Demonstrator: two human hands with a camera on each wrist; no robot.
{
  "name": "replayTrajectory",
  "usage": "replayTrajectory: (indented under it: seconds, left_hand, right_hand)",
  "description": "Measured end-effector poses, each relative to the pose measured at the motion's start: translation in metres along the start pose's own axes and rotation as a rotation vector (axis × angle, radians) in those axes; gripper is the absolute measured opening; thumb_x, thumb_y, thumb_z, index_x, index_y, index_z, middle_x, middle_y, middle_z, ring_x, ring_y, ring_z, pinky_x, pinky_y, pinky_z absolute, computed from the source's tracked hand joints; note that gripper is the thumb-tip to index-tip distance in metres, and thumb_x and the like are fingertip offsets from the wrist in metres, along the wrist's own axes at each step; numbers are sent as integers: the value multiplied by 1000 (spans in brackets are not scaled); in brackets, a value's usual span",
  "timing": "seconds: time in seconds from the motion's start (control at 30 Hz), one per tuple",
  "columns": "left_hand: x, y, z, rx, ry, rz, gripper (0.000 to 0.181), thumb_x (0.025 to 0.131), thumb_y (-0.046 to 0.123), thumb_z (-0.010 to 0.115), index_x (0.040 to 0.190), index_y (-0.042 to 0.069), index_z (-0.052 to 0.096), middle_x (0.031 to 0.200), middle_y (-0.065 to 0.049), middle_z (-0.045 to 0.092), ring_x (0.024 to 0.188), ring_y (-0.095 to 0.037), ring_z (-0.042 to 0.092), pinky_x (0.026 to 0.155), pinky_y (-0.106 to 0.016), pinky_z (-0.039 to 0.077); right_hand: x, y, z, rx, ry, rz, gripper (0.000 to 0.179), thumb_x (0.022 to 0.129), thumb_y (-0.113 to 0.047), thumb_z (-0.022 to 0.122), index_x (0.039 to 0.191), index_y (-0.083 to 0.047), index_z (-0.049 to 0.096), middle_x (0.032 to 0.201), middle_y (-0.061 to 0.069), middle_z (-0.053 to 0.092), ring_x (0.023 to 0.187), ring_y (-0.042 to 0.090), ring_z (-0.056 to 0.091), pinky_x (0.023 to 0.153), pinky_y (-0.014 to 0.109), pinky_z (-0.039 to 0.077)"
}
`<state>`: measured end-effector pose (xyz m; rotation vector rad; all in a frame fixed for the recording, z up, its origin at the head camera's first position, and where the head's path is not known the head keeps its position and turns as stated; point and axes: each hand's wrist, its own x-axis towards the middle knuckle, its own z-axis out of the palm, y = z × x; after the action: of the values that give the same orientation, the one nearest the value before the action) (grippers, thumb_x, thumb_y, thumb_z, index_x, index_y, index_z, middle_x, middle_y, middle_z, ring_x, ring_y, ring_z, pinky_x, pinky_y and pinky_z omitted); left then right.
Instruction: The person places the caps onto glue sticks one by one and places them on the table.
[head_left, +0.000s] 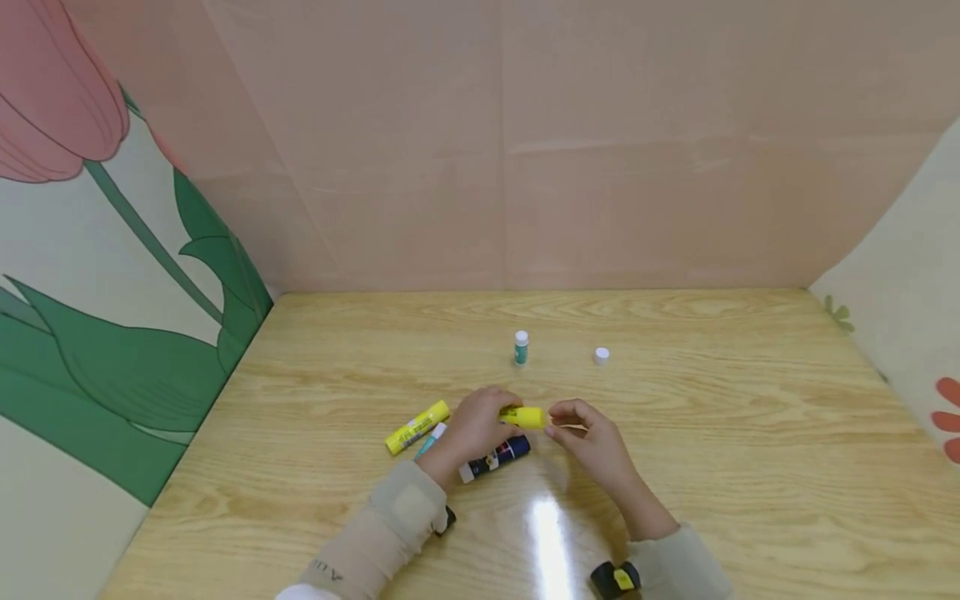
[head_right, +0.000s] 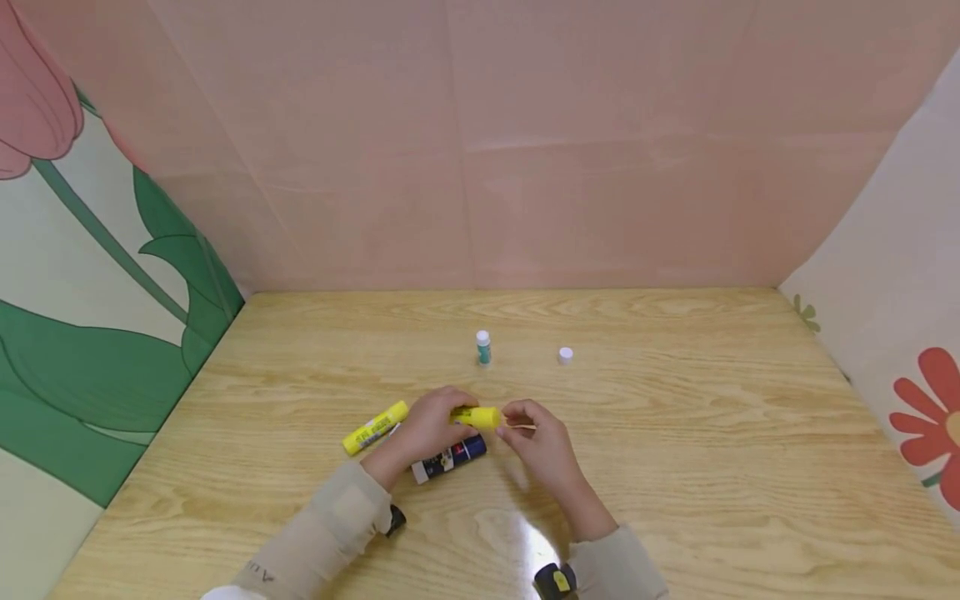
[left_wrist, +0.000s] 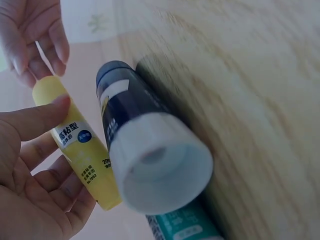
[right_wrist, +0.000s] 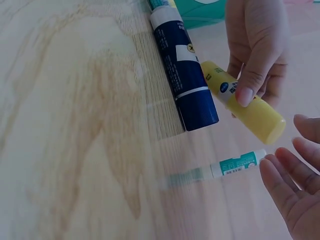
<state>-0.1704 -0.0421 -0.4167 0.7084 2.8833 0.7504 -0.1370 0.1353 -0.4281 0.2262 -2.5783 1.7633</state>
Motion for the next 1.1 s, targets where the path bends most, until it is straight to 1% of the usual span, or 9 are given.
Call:
replayTrajectory:
  seconds: [0.1, 0.23, 0.33, 0.43, 0.6, 0.77, 0.97, 1.1]
  left_hand:
    - [1, -1, -1, -4, -9, -16, 35, 75, 23, 67, 107, 12, 60, 102, 1, 57, 93, -14, 51, 81, -29, 39]
    - [3, -4, -1, 10, 0, -11, 36, 74, 26, 68, 106, 12, 61, 101, 1, 57, 92, -13, 52, 81, -27, 39]
    - [5, -6, 1, 22, 16, -8, 35, 72, 28, 69, 103, 12, 62, 99, 2, 58, 89, -12, 52, 78, -26, 40]
    - [7, -8, 2, 26, 20, -13, 35, 71, 26, 70, 102, 12, 63, 97, 1, 58, 87, -12, 53, 76, -25, 41]
    - [9, -10, 4, 15, 7, -34, 33, 72, 23, 69, 103, 12, 62, 97, 1, 58, 88, -13, 52, 78, -27, 40]
    - [11, -12, 4, 10, -13, -59, 33, 73, 23, 68, 104, 13, 62, 96, 1, 57, 86, -13, 52, 78, -27, 39]
    - [12, -13, 4, 11, -31, -76, 34, 73, 23, 69, 105, 12, 61, 97, 1, 57, 86, -13, 52, 78, -27, 40]
    - [13, -14, 6, 37, -36, -67, 33, 73, 24, 68, 104, 12, 61, 98, 0, 58, 88, -14, 52, 79, -27, 39]
  right_hand:
    - [0, 0, 0, -12, 4, 11, 20, 77, -1, 62, 96, 2, 56, 97, 13, 56, 91, 25, 53, 75, 27, 46]
    - [0, 2, -2, -36, 5, 24, 21, 78, -2, 61, 97, 3, 55, 98, 15, 56, 92, 25, 53, 75, 29, 46]
    - [1, 3, -5, -55, 13, 12, 21, 78, -2, 62, 97, 3, 55, 97, 16, 57, 91, 26, 53, 76, 33, 45]
    - [2, 5, -8, -75, 26, -23, 21, 77, -1, 62, 96, 4, 56, 96, 18, 57, 89, 27, 54, 76, 36, 45]
    - [3, 8, -13, -109, 32, -44, 21, 76, -2, 63, 95, 4, 56, 95, 18, 57, 87, 27, 56, 74, 33, 46]
    - [4, 10, -15, -100, 27, -41, 21, 76, -2, 63, 95, 5, 56, 94, 19, 57, 85, 28, 56, 71, 30, 47]
    - [8, 12, -19, -138, 17, -41, 22, 77, -3, 63, 96, 5, 55, 95, 19, 57, 85, 28, 56, 72, 32, 47]
    - [10, 14, -22, -165, 13, -62, 22, 77, -3, 63, 96, 6, 55, 95, 20, 56, 86, 29, 55, 73, 34, 46]
